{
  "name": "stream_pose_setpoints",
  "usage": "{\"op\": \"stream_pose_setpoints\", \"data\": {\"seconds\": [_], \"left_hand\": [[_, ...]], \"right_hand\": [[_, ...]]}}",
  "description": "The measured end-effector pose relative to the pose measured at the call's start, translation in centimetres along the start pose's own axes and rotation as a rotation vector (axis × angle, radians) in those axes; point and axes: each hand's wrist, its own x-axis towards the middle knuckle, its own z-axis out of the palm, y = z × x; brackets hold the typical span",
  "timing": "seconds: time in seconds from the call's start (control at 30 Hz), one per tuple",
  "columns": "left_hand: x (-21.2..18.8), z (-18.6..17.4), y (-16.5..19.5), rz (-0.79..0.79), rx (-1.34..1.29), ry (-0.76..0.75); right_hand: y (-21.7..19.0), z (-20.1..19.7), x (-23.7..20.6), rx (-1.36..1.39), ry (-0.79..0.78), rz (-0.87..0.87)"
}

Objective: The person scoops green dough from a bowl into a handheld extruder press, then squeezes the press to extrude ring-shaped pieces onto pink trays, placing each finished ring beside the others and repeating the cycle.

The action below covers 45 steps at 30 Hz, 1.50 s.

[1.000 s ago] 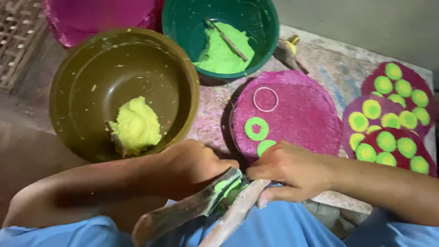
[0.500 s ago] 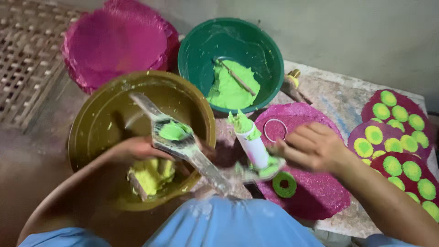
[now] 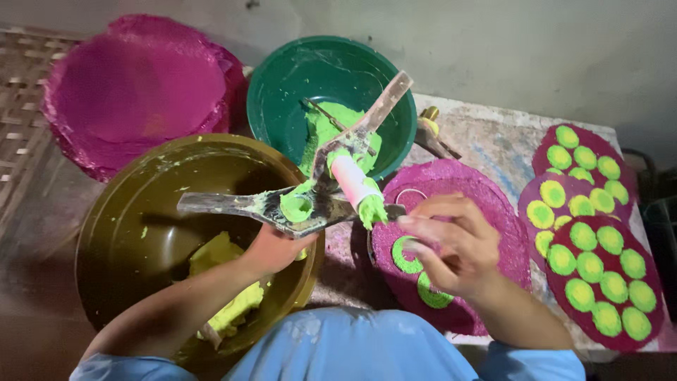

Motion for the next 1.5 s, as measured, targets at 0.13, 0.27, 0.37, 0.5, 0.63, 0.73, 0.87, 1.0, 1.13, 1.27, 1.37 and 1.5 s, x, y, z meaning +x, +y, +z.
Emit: {"op": "stream_pose_setpoints", "data": {"seconds": [0.13,0.27,0.37,0.5,0.63,0.73,0.87,1.0,1.13,1.27,1.37,1.5], "left_hand": [[-0.4,0.5,-1.4,-0.068,0.052,-0.038],[-0.4,0.3,-1.7,-0.061,-0.002,-0.030],[-0.6,0.2,-1.4,-0.047,0.130,-0.033],[-0.1,0.5,-0.8,0.094,0.109,0.008],[2.6,0.5,1.1,0.220,0.235,-0.002],[4.9,0.3,4.2,0.408,0.707,0.212],[6.9,1.0,8.7,0.726,0.660,0.307],[9.0,0.2,11.2,0.688,0.432,0.309],[12.2,-4.1,11.3,0.731,0.653,0.465],[15.7,-5.6,8.8,0.767,0.470,0.586],[18.3,-4.6,6.8,0.790,0.446,0.658],[20.5,-4.3,5.1,0.784,0.432,0.612]], "right_hand": [[0.7,1.6,-0.8,0.017,0.026,0.171],[1.2,1.9,-0.8,0.481,0.047,0.430],[0.5,2.1,-0.8,0.511,0.067,0.516],[-0.3,4.1,-0.9,-0.087,0.095,0.244],[0.3,6.9,-0.4,-0.141,0.114,0.252],[1.4,8.7,1.3,0.127,0.008,0.460],[3.1,10.8,5.0,0.130,-0.010,0.205],[5.5,12.8,7.8,-0.038,-0.103,0.085],[12.3,11.7,7.7,0.074,0.060,0.269],[22.5,16.6,6.1,-0.299,-0.363,0.515],[28.3,20.4,3.9,-0.584,-0.677,0.632],[31.4,22.8,4.1,-0.666,-0.808,0.514]]}}
